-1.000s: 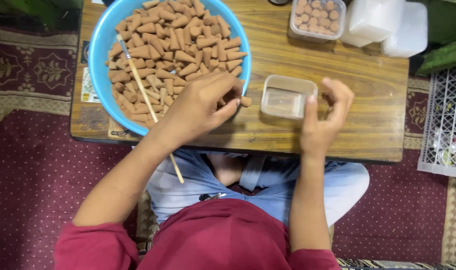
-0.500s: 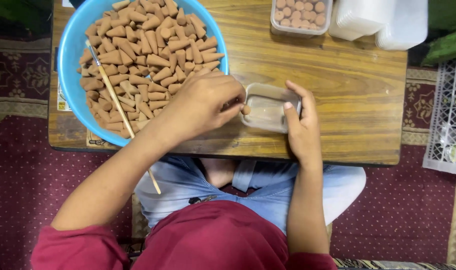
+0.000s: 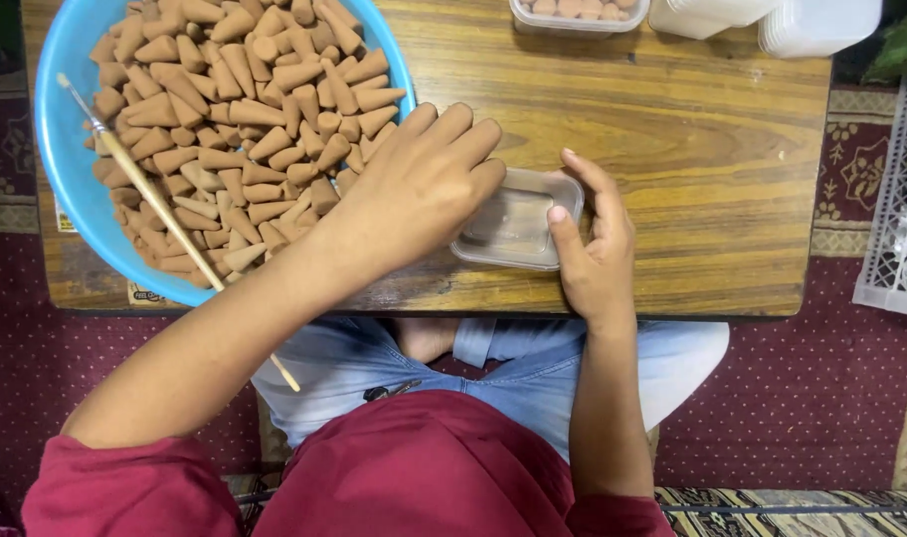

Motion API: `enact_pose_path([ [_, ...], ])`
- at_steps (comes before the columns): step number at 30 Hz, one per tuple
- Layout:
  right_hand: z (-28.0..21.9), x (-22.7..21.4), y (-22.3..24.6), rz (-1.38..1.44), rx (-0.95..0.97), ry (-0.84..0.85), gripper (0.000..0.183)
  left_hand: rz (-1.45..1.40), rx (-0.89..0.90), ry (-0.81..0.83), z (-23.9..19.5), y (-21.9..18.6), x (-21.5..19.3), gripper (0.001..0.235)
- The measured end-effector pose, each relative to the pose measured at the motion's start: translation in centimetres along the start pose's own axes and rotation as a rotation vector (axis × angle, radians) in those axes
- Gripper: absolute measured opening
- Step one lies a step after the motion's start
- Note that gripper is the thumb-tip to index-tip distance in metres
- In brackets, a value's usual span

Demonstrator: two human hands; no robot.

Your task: A person is sitting on the floor, picking up incense cones from a large bowl, applying a coating to their tips with a brush, and placing them into a small plastic container.

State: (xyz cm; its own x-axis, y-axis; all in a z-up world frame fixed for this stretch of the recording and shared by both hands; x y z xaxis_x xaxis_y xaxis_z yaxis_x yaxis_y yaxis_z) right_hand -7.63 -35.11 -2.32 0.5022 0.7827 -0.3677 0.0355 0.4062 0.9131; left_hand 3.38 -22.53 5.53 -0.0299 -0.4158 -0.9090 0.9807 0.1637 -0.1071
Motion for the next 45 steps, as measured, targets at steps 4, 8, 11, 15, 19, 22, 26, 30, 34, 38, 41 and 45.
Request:
enact_pose_path([
  [4, 0.1, -0.1, 0.5, 0.005, 0.014, 0.003, 0.043, 0.018, 0.004, 0.004, 0.3, -0.1, 0.1, 0.008],
  [8, 0.1, 0.0, 0.6, 0.020, 0.014, 0.011, 0.040, 0.054, 0.025, 0.026, 0.3, -0.3, 0.5, 0.006],
  [11, 0.2, 0.0, 0.5, 0.026, 0.007, -0.002, 0.039, -0.008, 0.029, 0.049, 0.4, -0.4, -0.4, 0.008],
  [15, 0.2, -0.1, 0.4, 0.072, -0.009, -0.016, 0.039, -0.057, -0.013, 0.100, -0.1, -0.5, -2.7, 0.020],
  [19, 0.1, -0.2, 0.1, 0.098, -0.013, -0.029, 0.038, -0.044, -0.038, 0.120, -1.8, -0.4, -3.4, 0.019],
  [22, 0.1, -0.3, 0.1, 0.136, -0.031, -0.038, 0.034, -0.062, -0.101, 0.100, -3.0, 0.0, -3.1, 0.040],
  [26, 0.6, -0.7, 2.9, -0.105, -0.139, -0.092, 0.031, -0.076, -0.106, 0.169, -3.3, -0.1, -1.1, 0.089],
  [30, 1.6, 0.4, 6.9, -0.511, -0.333, 0.086, 0.043, -0.089, -0.071, 0.199, -3.4, -0.5, 0.1, 0.094],
  [34, 2.8, 2.0, 6.8, -0.629, -0.313, 0.194, 0.052, -0.106, -0.075, 0.209, -3.4, -0.5, 0.2, 0.100],
  [38, 3.7, 3.4, 5.9, -0.726, -0.290, 0.249, 0.036, -0.178, -0.081, 0.215, -3.5, -0.4, 0.2, 0.099],
  [41, 3.9, 3.7, 5.9, -0.747, -0.257, 0.273, 0.038, -0.175, -0.081, 0.213, -3.4, -0.5, 0.3, 0.100],
  [45, 3.8, 3.8, 5.9, -0.765, -0.288, 0.265, 0.043, -0.172, -0.086, 0.212, -3.4, -0.4, 0.2, 0.097],
])
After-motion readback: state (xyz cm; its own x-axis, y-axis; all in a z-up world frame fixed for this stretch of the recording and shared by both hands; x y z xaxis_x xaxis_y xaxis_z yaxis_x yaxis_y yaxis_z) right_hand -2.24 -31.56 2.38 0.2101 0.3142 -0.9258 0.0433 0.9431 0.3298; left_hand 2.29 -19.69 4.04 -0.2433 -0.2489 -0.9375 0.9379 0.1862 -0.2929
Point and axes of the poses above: each hand's wrist, its own z-axis towards the middle knuckle, its own x-axis out of the palm, y = z × x, the point moved 7 cm from there along z, towards the middle knuckle, and after that the axes turned 3 degrees about -y, right-handed, at the moved point
